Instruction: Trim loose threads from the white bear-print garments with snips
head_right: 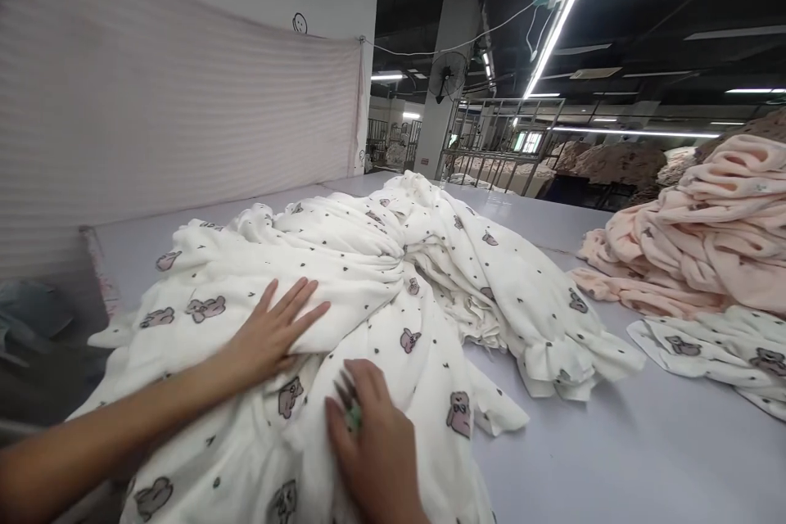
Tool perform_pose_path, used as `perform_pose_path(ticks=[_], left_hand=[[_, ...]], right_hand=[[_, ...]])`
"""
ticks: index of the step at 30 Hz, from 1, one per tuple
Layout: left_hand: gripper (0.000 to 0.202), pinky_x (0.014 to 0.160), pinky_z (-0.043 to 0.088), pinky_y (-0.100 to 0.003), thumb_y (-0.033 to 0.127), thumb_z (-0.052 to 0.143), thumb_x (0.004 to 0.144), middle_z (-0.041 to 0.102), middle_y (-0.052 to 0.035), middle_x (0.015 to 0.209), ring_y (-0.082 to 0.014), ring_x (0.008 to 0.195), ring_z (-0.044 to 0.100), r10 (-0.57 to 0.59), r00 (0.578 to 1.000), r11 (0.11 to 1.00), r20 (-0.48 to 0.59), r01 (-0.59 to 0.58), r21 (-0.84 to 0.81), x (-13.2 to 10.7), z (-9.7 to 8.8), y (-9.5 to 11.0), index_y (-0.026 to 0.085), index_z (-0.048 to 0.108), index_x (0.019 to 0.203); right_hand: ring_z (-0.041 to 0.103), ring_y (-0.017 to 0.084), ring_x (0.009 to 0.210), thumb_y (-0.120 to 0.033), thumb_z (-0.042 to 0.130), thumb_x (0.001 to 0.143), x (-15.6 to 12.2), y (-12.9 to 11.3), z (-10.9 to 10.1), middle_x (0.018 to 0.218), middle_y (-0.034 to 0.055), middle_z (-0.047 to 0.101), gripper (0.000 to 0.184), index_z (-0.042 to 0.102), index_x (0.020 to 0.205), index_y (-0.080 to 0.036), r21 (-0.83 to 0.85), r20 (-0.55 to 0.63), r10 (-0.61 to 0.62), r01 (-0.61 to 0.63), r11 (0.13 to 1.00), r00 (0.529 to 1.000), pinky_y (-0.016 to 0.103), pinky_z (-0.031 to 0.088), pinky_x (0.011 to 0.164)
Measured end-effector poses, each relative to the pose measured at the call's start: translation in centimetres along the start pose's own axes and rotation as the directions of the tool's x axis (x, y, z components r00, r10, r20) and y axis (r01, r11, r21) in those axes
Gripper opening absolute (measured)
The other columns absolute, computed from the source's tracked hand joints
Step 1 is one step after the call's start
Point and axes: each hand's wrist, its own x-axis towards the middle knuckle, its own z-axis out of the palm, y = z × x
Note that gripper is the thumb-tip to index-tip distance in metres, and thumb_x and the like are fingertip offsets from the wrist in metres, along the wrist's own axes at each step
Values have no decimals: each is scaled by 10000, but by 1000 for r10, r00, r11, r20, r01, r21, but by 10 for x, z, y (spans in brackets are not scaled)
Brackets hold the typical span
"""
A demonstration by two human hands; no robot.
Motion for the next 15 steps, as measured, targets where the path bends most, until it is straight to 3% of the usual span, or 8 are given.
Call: perform_pose_path(ticks=[3,7,10,12,15], left_hand=[[779,1106,85,-523,90,603,726,177,-113,1510,-266,1391,142,-68,997,981,-43,74,181,21,12,-45,291,284,1408],[665,1054,98,-616,99,480,784,184,-229,1480,-352,1377,142,-222,966,946,-134,247,209,28,20,-92,144,280,1417],[626,1066,139,-584,192,451,814,202,-239,1471,-349,1375,154,-254,960,939,-121,274,208,16,37,-99,97,282,1410],[644,1084,157,-542,261,486,805,196,-213,1481,-329,1381,143,-249,965,944,-84,261,200,6,46,-100,109,299,1402],[670,1080,189,-530,234,505,784,182,-168,1498,-307,1382,160,-261,965,948,-26,261,180,-5,42,-99,150,281,1410]], right_hand=[[667,196,622,-121,525,738,-4,4,35,825,16,667,157,626,824,-206,-132,85,9,2,991,996,273,496,554],[642,202,555,-69,507,679,-25,11,55,856,29,662,227,608,838,-196,-195,94,36,-17,981,995,290,468,513],[666,200,600,-86,487,668,-35,8,57,1069,34,665,342,600,966,-209,-131,67,37,-27,991,997,309,501,552],[696,190,765,-124,480,681,-43,3,56,1191,15,633,404,577,1061,-223,-53,37,48,-46,998,998,271,528,637],[700,122,707,-231,464,775,-67,0,41,990,-29,718,263,583,1009,-256,52,-17,144,-143,988,989,161,525,629]])
